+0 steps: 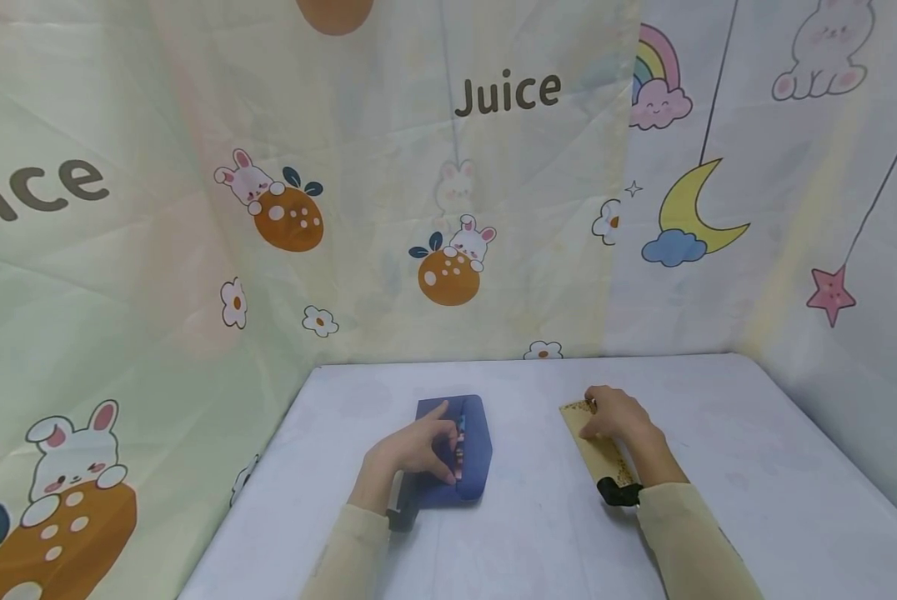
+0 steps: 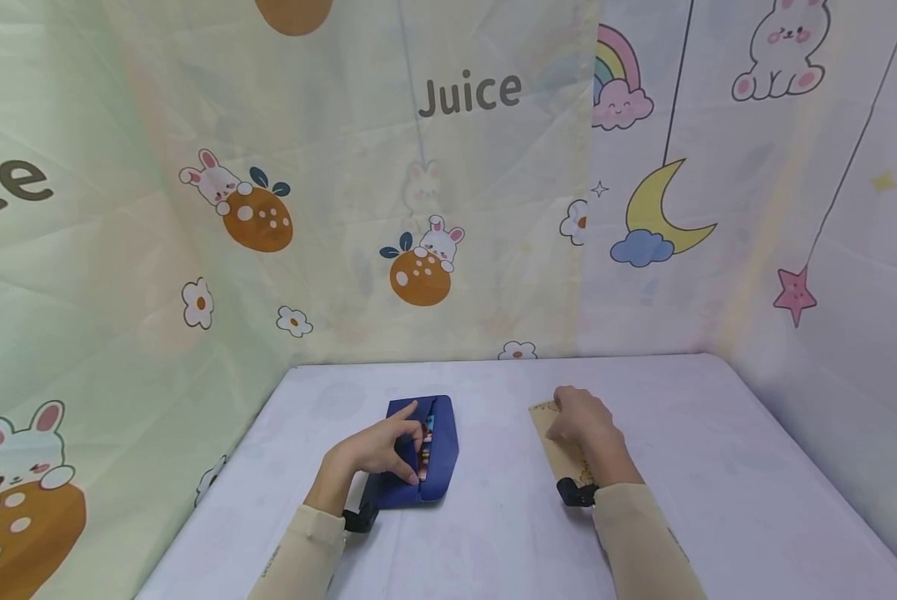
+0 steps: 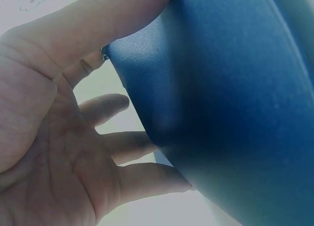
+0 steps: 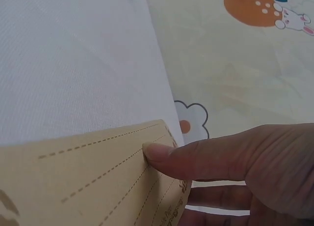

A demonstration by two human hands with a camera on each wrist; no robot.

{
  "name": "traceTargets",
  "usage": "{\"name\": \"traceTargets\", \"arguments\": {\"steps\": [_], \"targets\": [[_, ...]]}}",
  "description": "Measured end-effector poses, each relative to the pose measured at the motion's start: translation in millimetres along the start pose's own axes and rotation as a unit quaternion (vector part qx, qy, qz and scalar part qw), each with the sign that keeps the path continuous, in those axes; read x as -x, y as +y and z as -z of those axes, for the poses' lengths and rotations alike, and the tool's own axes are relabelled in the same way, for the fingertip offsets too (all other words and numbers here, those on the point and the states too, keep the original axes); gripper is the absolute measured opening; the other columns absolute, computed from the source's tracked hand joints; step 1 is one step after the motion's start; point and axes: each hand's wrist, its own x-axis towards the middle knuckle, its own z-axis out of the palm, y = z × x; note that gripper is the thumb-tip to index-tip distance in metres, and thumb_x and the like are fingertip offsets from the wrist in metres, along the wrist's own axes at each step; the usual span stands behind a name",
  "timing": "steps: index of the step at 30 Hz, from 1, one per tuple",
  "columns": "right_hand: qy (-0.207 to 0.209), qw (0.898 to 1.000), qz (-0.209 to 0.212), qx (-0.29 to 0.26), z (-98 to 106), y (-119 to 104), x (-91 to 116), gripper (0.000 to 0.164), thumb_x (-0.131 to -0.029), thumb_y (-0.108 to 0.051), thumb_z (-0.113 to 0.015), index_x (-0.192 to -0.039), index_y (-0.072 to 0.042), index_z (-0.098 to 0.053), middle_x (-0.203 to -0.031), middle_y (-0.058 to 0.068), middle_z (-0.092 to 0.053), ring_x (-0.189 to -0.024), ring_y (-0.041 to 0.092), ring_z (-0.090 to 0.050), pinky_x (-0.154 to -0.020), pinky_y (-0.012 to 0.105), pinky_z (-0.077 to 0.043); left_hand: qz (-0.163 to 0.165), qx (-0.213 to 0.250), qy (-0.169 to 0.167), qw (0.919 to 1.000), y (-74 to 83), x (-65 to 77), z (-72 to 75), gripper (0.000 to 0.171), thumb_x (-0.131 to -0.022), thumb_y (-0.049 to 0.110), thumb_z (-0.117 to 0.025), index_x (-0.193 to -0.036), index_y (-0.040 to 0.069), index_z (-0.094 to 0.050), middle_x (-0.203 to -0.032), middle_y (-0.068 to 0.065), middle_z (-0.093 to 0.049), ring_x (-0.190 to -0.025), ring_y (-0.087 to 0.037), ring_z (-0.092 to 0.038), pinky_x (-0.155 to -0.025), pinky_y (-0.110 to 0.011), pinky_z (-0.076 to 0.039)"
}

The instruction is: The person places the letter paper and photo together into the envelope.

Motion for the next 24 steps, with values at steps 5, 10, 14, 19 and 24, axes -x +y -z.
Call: {"name": "traceTargets", "arguments": {"steps": [5,10,14,19,24], "targets": [[-0.004,1.000,0.015,-0.011,-1.0,1.4,-2.0,0.068,-0.078,-0.017,-0.088,-0.134,0.008,-0.058,-0.127,0.029,-0.066,-0.104,0.037,-0.064,-0.091,0.058,-0.053,0.001,0.001,0.001,1.0000,-1.8,-1.0,-0.7,0.043,-0.066,0.027,-0.098,-0.088,0.031,-0.061,-0.175,-0.014,-0.015,-0.157,-0.047,-0.025,-0.123,-0.063,-0.030],[-0.002,1.000,0.020,-0.020,-1.0,0.5,-1.2,0.068,-0.078,-0.014,-0.088,-0.136,0.008,-0.058,-0.125,0.030,-0.067,-0.100,0.034,-0.064,-0.089,0.055,-0.055,0.002,0.000,0.000,1.0000,-2.1,-0.5,-1.0,0.043,-0.066,0.027,-0.098,-0.088,0.031,-0.061,-0.175,-0.013,-0.015,-0.157,-0.047,-0.025,-0.123,-0.063,-0.030],[-0.004,0.999,0.022,-0.025,-0.7,-0.4,-0.6,0.068,-0.078,-0.013,-0.088,-0.137,0.005,-0.058,-0.124,0.030,-0.066,-0.100,0.034,-0.065,-0.088,0.055,-0.055,0.002,0.000,0.000,1.0000,-2.1,0.3,-1.3,0.043,-0.066,0.028,-0.098,-0.088,0.031,-0.061,-0.175,-0.013,-0.016,-0.156,-0.047,-0.026,-0.123,-0.063,-0.031],[-0.008,0.999,0.032,-0.029,-0.2,-0.4,-0.3,0.068,-0.078,-0.012,-0.087,-0.138,0.000,-0.059,-0.124,0.030,-0.067,-0.102,0.036,-0.066,-0.088,0.056,-0.055,0.002,-0.001,0.003,1.0000,-1.3,1.2,-0.8,0.043,-0.067,0.028,-0.098,-0.088,0.031,-0.061,-0.175,-0.013,-0.014,-0.156,-0.047,-0.026,-0.122,-0.063,-0.032],[-0.006,0.998,0.049,-0.049,-1.3,0.5,-0.1,0.062,-0.079,-0.008,-0.086,-0.137,-0.003,-0.063,-0.125,0.030,-0.067,-0.101,0.034,-0.065,-0.083,0.050,-0.057,0.002,0.001,0.003,1.0000,-0.8,0.9,-1.2,0.042,-0.067,0.027,-0.098,-0.088,0.031,-0.061,-0.176,-0.012,-0.011,-0.157,-0.048,-0.025,-0.122,-0.064,-0.033]]}}
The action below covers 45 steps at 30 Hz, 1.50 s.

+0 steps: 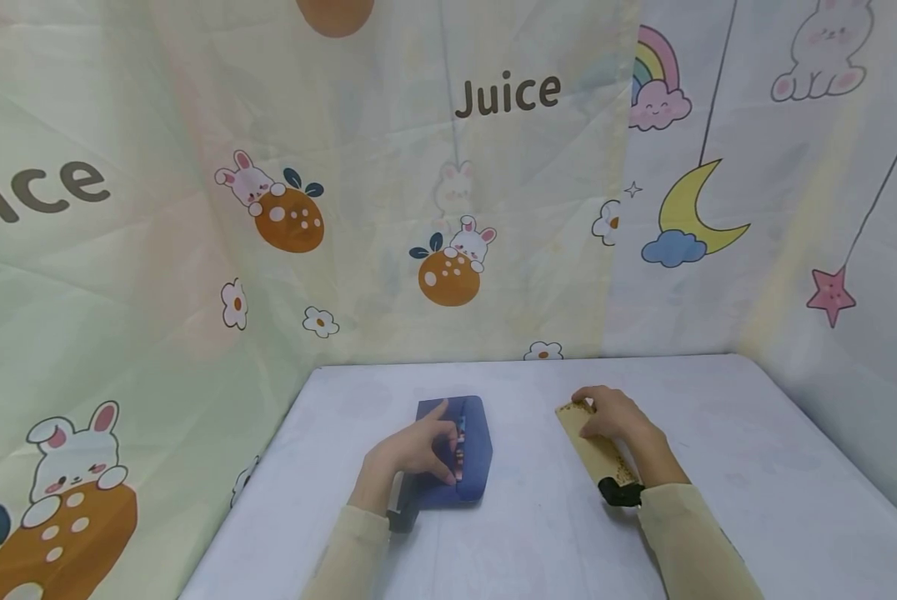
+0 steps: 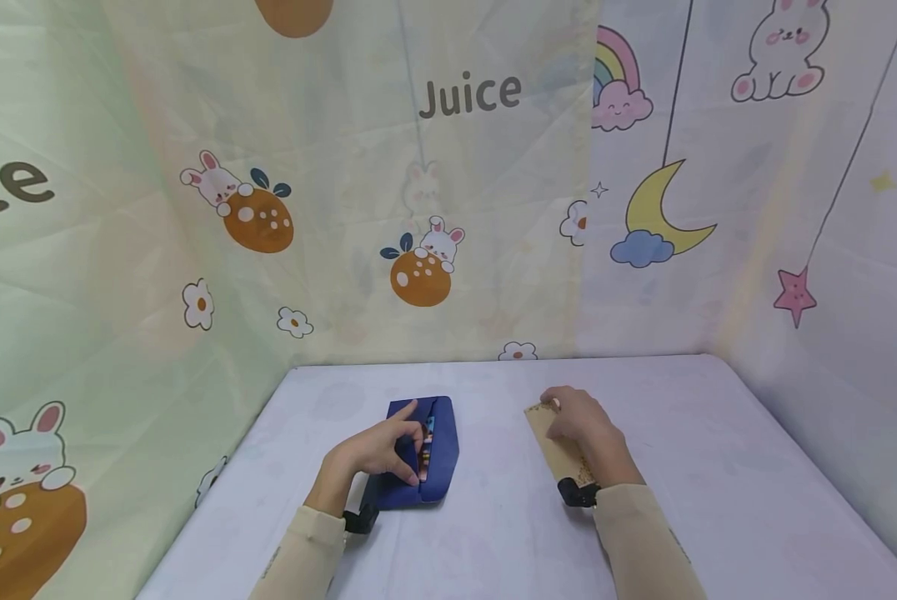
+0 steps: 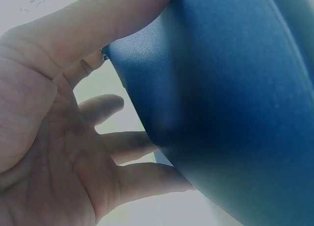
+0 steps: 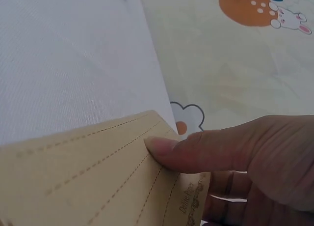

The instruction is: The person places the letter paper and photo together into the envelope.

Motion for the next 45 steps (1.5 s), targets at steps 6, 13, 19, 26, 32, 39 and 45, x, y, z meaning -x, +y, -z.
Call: {"name": "traceTargets", "arguments": {"steps": [6,13,19,26,32,39,45], "targets": [[-0.007,0.999,0.027,-0.023,-0.8,-1.3,0.2,0.046,-0.080,-0.001,-0.081,-0.126,-0.001,-0.072,-0.131,0.027,-0.067,-0.109,0.035,-0.066,-0.087,0.049,-0.059,0.002,0.003,-0.001,1.0000,-0.3,-0.6,-0.3,0.043,-0.067,0.026,-0.098,-0.088,0.031,-0.062,-0.177,-0.011,-0.009,-0.157,-0.048,-0.024,-0.121,-0.065,-0.033],[-0.004,0.999,0.024,-0.025,0.5,-2.4,-3.2,0.039,-0.084,-0.003,-0.078,-0.122,0.004,-0.071,-0.128,0.025,-0.069,-0.106,0.031,-0.066,-0.088,0.047,-0.059,0.001,0.003,0.000,1.0000,-1.4,-1.0,0.1,0.042,-0.066,0.027,-0.098,-0.088,0.033,-0.063,-0.177,-0.011,-0.009,-0.157,-0.047,-0.024,-0.122,-0.064,-0.033],[0.004,0.999,0.029,-0.023,0.7,-2.1,-5.4,0.051,-0.085,-0.009,-0.081,-0.130,0.010,-0.065,-0.134,0.032,-0.064,-0.101,0.031,-0.065,-0.083,0.043,-0.057,-0.005,0.005,-0.001,1.0000,-0.3,-0.4,1.0,0.042,-0.066,0.026,-0.098,-0.088,0.030,-0.063,-0.176,-0.014,-0.009,-0.157,-0.048,-0.023,-0.121,-0.066,-0.032],[0.013,0.999,0.039,-0.033,1.4,-3.1,-5.5,0.072,-0.080,-0.013,-0.086,-0.138,0.013,-0.054,-0.117,0.028,-0.069,-0.085,0.024,-0.062,-0.071,0.033,-0.053,-0.003,0.003,-0.001,1.0000,-1.7,-0.4,0.1,0.042,-0.066,0.027,-0.098,-0.089,0.031,-0.063,-0.176,-0.014,-0.010,-0.157,-0.048,-0.023,-0.121,-0.066,-0.032],[0.013,0.998,0.027,-0.063,0.3,-3.5,-6.7,0.075,-0.082,-0.010,-0.085,-0.145,0.012,-0.048,-0.126,0.033,-0.063,-0.080,0.022,-0.065,-0.067,0.033,-0.055,0.000,0.003,-0.001,1.0000,-0.8,0.5,0.1,0.042,-0.067,0.027,-0.098,-0.088,0.031,-0.062,-0.176,-0.013,-0.011,-0.157,-0.047,-0.024,-0.121,-0.065,-0.032],[0.034,0.995,0.035,-0.083,-1.3,-4.1,-8.5,0.075,-0.082,-0.008,-0.084,-0.145,0.011,-0.047,-0.102,0.024,-0.069,-0.063,0.016,-0.066,-0.055,0.032,-0.056,0.000,-0.001,0.000,1.0000,0.9,1.1,1.3,0.042,-0.067,0.027,-0.098,-0.088,0.030,-0.062,-0.176,-0.013,-0.012,-0.157,-0.048,-0.024,-0.122,-0.064,-0.032],[0.036,0.994,0.039,-0.091,-2.2,-4.6,-7.7,0.078,-0.084,-0.008,-0.082,-0.150,0.010,-0.043,-0.109,0.029,-0.067,-0.062,0.016,-0.066,-0.056,0.033,-0.058,-0.001,-0.001,-0.001,1.0000,0.8,0.4,0.9,0.042,-0.067,0.027,-0.098,-0.088,0.030,-0.062,-0.176,-0.012,-0.012,-0.157,-0.047,-0.023,-0.122,-0.064,-0.031]]}}
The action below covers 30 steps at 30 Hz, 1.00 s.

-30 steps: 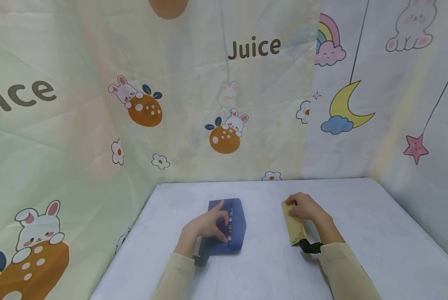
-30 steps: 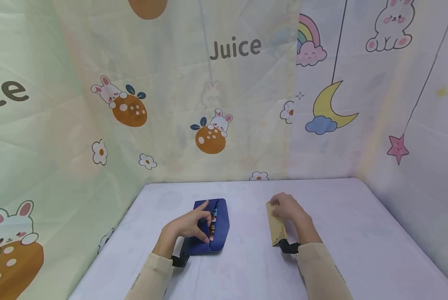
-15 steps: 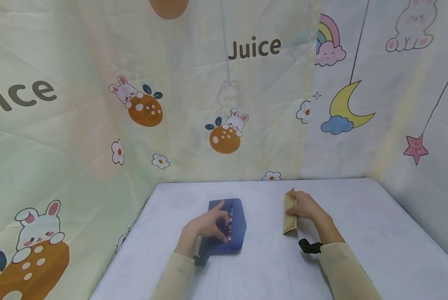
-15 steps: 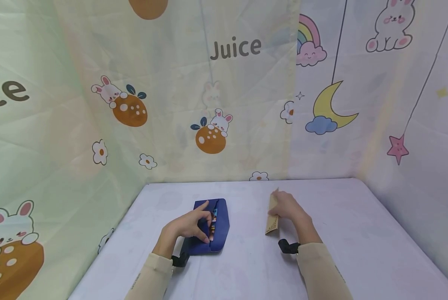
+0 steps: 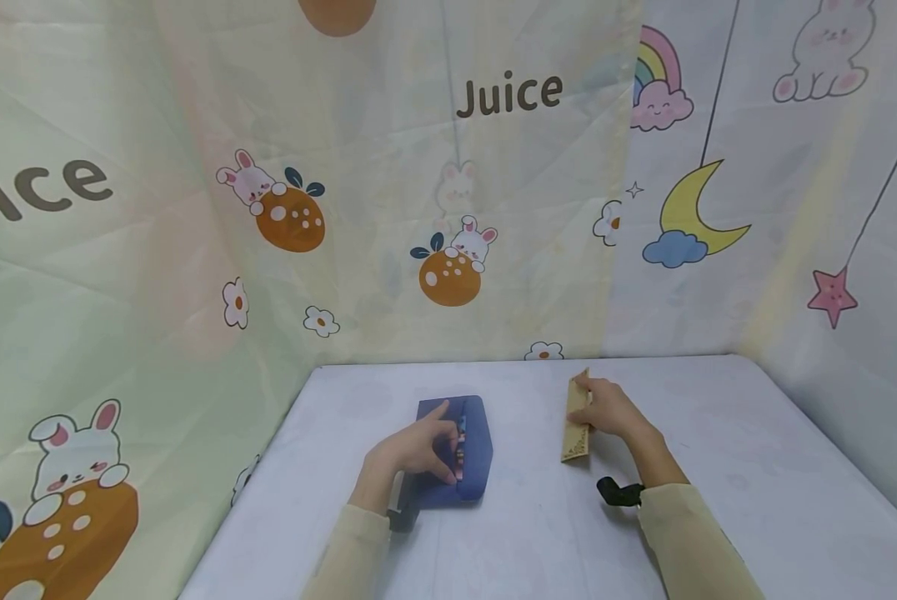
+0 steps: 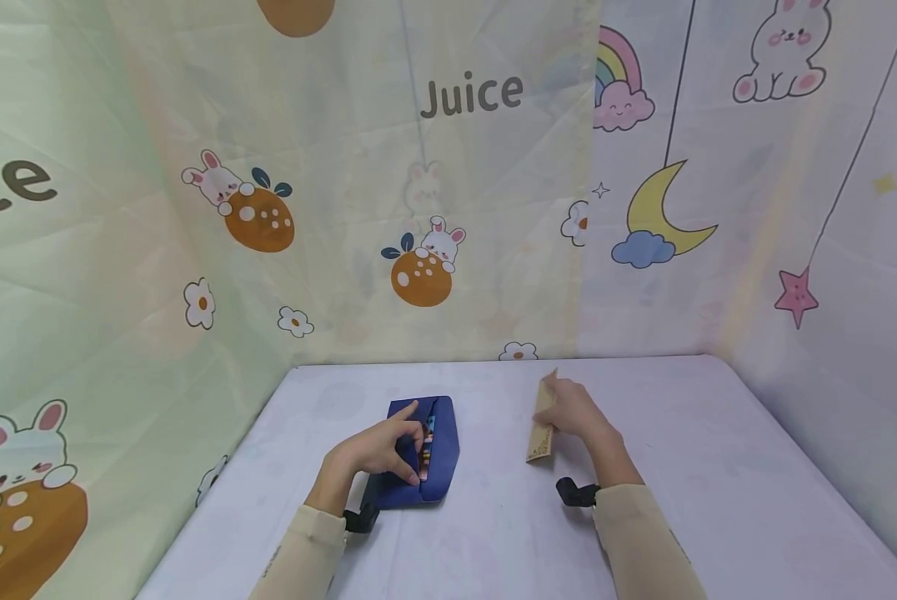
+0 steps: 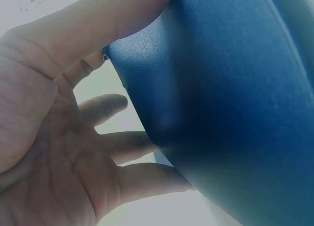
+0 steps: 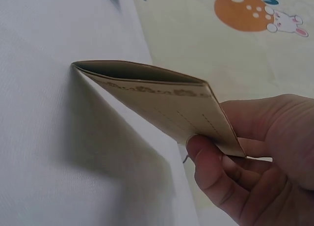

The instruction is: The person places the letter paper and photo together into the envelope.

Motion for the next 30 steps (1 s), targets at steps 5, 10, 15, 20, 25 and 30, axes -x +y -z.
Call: {"name": "traceTargets", "arguments": {"steps": [5,10,15,20,25,30], "targets": [[-0.005,1.000,-0.002,-0.016,-0.7,-0.8,-1.6,0.086,-0.087,-0.009,-0.080,-0.155,0.011,-0.032,-0.121,0.033,-0.063,-0.066,0.016,-0.066,-0.059,0.033,-0.059,-0.004,0.003,0.000,1.0000,-0.6,-0.1,0.4,0.042,-0.067,0.027,-0.098,-0.088,0.029,-0.062,-0.176,-0.014,-0.013,-0.157,-0.048,-0.024,-0.122,-0.064,-0.031],[0.000,1.000,0.008,-0.023,-1.5,-1.3,-2.8,0.088,-0.087,-0.006,-0.080,-0.156,0.012,-0.029,-0.117,0.030,-0.064,-0.072,0.018,-0.067,-0.061,0.033,-0.059,-0.003,0.004,0.000,1.0000,-1.8,-0.1,-0.1,0.042,-0.067,0.027,-0.098,-0.088,0.030,-0.062,-0.176,-0.014,-0.013,-0.157,-0.048,-0.024,-0.122,-0.064,-0.032],[0.014,1.000,0.023,-0.004,-2.9,-4.3,-4.4,0.088,-0.088,-0.009,-0.081,-0.156,0.012,-0.030,-0.139,0.035,-0.056,-0.092,0.026,-0.067,-0.072,0.035,-0.057,-0.001,0.003,0.001,1.0000,-2.7,-0.6,-0.9,0.042,-0.067,0.027,-0.098,-0.089,0.030,-0.062,-0.176,-0.014,-0.013,-0.157,-0.047,-0.025,-0.122,-0.065,-0.032],[0.014,1.000,0.020,-0.016,-6.4,-10.3,-5.4,0.089,-0.089,-0.014,-0.081,-0.158,0.008,-0.029,-0.157,0.033,-0.042,-0.108,0.032,-0.063,-0.082,0.037,-0.058,0.001,0.004,0.001,1.0000,-2.9,-0.9,-1.5,0.042,-0.067,0.027,-0.098,-0.089,0.031,-0.063,-0.176,-0.013,-0.014,-0.157,-0.047,-0.024,-0.122,-0.065,-0.031],[0.017,0.999,0.036,-0.031,-8.9,-15.4,-4.4,0.089,-0.089,-0.014,-0.081,-0.159,0.006,-0.030,-0.159,0.032,-0.040,-0.106,0.031,-0.063,-0.077,0.033,-0.057,0.003,0.003,0.001,1.0000,-2.3,-1.0,-0.9,0.042,-0.067,0.027,-0.098,-0.089,0.032,-0.062,-0.176,-0.012,-0.014,-0.157,-0.046,-0.025,-0.121,-0.066,-0.032],[0.020,0.998,0.041,-0.035,-9.7,-17.6,-4.4,0.088,-0.089,-0.013,-0.081,-0.158,0.007,-0.030,-0.158,0.032,-0.041,-0.101,0.029,-0.063,-0.075,0.030,-0.055,0.002,0.001,0.000,1.0000,-2.5,-1.1,-0.2,0.042,-0.067,0.027,-0.098,-0.089,0.032,-0.062,-0.176,-0.011,-0.014,-0.157,-0.046,-0.025,-0.121,-0.066,-0.032]]}}
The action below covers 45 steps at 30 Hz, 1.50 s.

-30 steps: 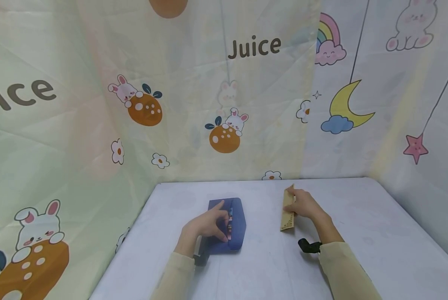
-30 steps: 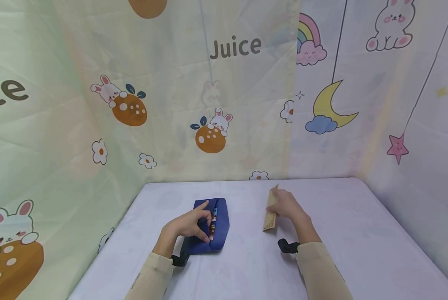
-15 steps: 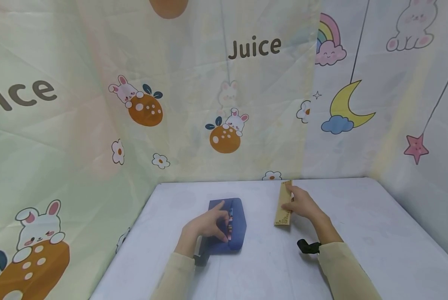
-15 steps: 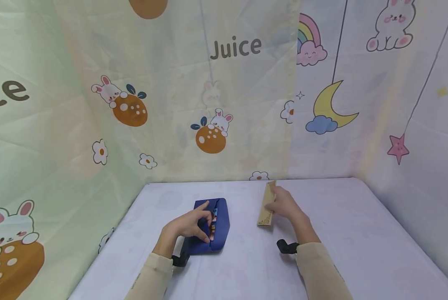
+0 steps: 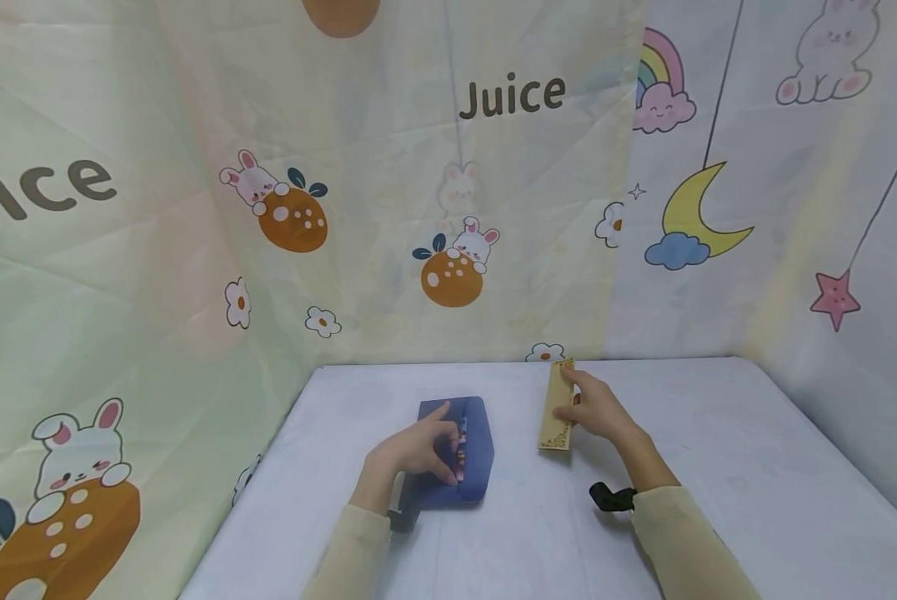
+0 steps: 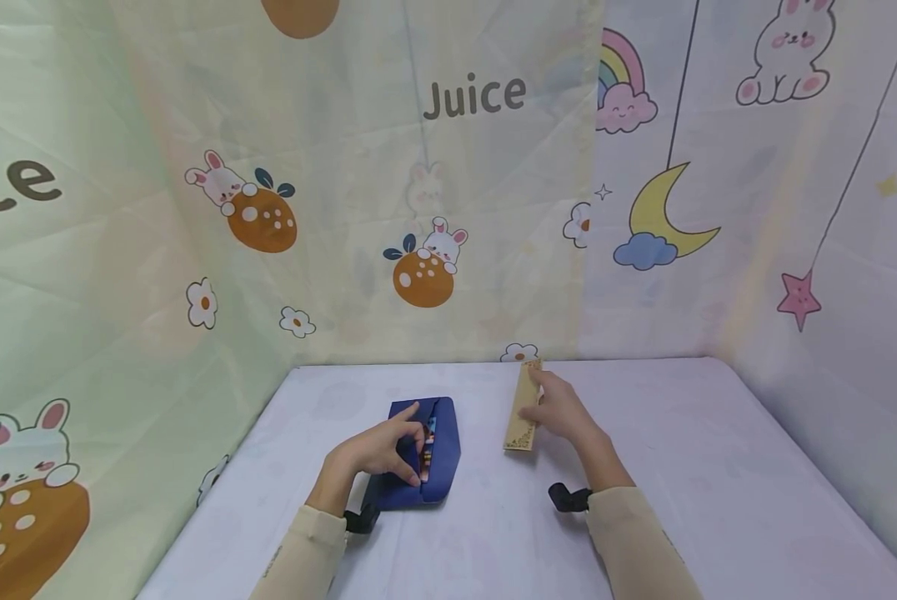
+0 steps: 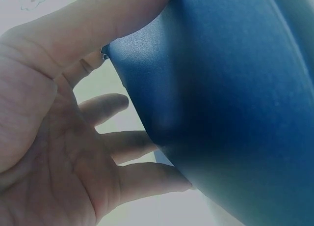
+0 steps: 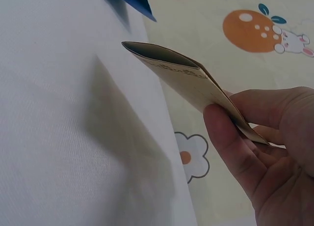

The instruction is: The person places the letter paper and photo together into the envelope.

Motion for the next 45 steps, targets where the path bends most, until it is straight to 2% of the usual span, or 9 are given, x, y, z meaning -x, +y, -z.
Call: {"name": "traceTargets", "arguments": {"steps": [7,14,23,29,33,37,45], "targets": [[0.007,1.000,-0.004,-0.005,-0.5,-0.2,-0.2,0.089,-0.089,-0.010,-0.081,-0.159,0.007,-0.029,-0.156,0.031,-0.043,-0.092,0.024,-0.062,-0.071,0.031,-0.054,-0.001,0.001,0.000,1.0000,-0.2,-0.4,0.1,0.043,-0.067,0.026,-0.098,-0.090,0.032,-0.062,-0.176,-0.012,-0.014,-0.157,-0.046,-0.025,-0.121,-0.066,-0.033],[0.015,1.000,-0.001,-0.003,-0.8,-0.2,-2.4,0.088,-0.089,-0.011,-0.081,-0.158,0.007,-0.030,-0.159,0.033,-0.040,-0.100,0.028,-0.063,-0.075,0.030,-0.056,-0.005,0.004,-0.001,1.0000,0.8,0.8,1.3,0.042,-0.067,0.027,-0.098,-0.089,0.031,-0.062,-0.175,-0.014,-0.014,-0.157,-0.048,-0.024,-0.122,-0.066,-0.031],[0.015,1.000,-0.015,-0.011,0.0,-3.1,-2.1,0.087,-0.089,-0.012,-0.081,-0.159,0.004,-0.031,-0.147,0.028,-0.052,-0.084,0.020,-0.061,-0.066,0.027,-0.053,-0.003,0.005,-0.001,1.0000,0.6,1.3,2.5,0.042,-0.067,0.027,-0.098,-0.088,0.031,-0.062,-0.175,-0.014,-0.015,-0.157,-0.048,-0.023,-0.122,-0.064,-0.031],[0.026,1.000,-0.016,-0.005,-0.3,-3.2,-1.9,0.083,-0.089,-0.013,-0.082,-0.156,0.005,-0.037,-0.146,0.028,-0.053,-0.085,0.021,-0.061,-0.068,0.030,-0.052,0.001,0.008,-0.001,1.0000,2.7,2.7,3.0,0.042,-0.067,0.027,-0.098,-0.088,0.031,-0.062,-0.175,-0.012,-0.015,-0.157,-0.048,-0.023,-0.122,-0.065,-0.031],[0.028,0.999,-0.013,-0.010,-0.5,-3.0,-1.3,0.082,-0.089,-0.012,-0.081,-0.156,0.006,-0.037,-0.143,0.028,-0.054,-0.083,0.020,-0.061,-0.065,0.028,-0.052,0.002,0.012,-0.002,0.9999,2.3,2.2,2.7,0.042,-0.067,0.026,-0.098,-0.088,0.031,-0.062,-0.175,-0.012,-0.015,-0.157,-0.047,-0.023,-0.122,-0.065,-0.030],[0.028,0.999,-0.017,-0.017,-1.1,-2.6,-0.9,0.083,-0.089,-0.012,-0.081,-0.156,0.005,-0.037,-0.137,0.026,-0.058,-0.080,0.018,-0.061,-0.062,0.027,-0.051,0.001,0.011,-0.002,0.9999,1.6,1.7,2.3,0.042,-0.067,0.026,-0.098,-0.088,0.031,-0.062,-0.175,-0.011,-0.015,-0.157,-0.047,-0.023,-0.122,-0.065,-0.030],[0.029,0.999,-0.025,-0.027,-1.1,-2.6,-0.2,0.085,-0.089,-0.013,-0.082,-0.158,0.003,-0.035,-0.110,0.018,-0.063,-0.071,0.015,-0.059,-0.057,0.027,-0.048,-0.002,0.009,-0.002,1.0000,0.9,1.4,0.5,0.042,-0.067,0.027,-0.098,-0.089,0.030,-0.063,-0.176,-0.012,-0.013,-0.157,-0.048,-0.023,-0.122,-0.066,-0.031]]}}
